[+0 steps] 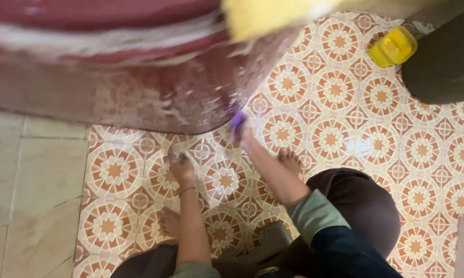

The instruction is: The person scrubs the exterior of a maroon bathtub with a yellow sponge and soap, then uses a purple scrubber on the lower section. They rinse the tub by pouring water from a yellow container.

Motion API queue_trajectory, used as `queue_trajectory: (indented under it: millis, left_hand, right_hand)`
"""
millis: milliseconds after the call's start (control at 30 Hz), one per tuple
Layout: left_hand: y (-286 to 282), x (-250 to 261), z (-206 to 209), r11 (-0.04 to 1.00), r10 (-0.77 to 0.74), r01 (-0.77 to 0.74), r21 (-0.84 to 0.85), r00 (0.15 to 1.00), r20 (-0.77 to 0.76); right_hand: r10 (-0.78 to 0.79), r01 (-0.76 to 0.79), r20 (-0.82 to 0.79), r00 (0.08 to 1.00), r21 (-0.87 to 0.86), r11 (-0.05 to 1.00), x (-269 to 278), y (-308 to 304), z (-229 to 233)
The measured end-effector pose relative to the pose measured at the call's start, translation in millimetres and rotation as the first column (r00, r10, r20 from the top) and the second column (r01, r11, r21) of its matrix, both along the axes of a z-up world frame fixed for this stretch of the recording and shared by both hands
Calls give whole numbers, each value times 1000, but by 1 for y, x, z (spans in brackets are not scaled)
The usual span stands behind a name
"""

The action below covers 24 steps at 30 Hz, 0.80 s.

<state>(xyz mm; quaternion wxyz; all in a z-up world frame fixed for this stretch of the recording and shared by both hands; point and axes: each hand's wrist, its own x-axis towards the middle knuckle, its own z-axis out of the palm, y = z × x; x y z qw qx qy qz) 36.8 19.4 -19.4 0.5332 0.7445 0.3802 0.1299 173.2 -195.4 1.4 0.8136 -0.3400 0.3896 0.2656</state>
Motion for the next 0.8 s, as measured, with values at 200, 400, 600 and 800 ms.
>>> queue_trajectory:
  millis: [200,400,600,800]
  left_hand:
    - [-14,-3,5,993,-121,122,2,986,115]
    - [-27,2,18,985,-174,173,-22,982,-70]
    - [-39,5,3,913,-311,339,227,938,-151]
    - [-64,3,2,809,-439,481,338,877,-197]
  right_hand:
    - [-4,18,-142,990,98,995,41,-19,-3]
    - [106,164,406,908,-575,802,105,-74,-2]
    - [660,4,281,696,-922,388,64,-121,-40]
    - [680,-320,-187,709,-945,73,36,-155,-41]
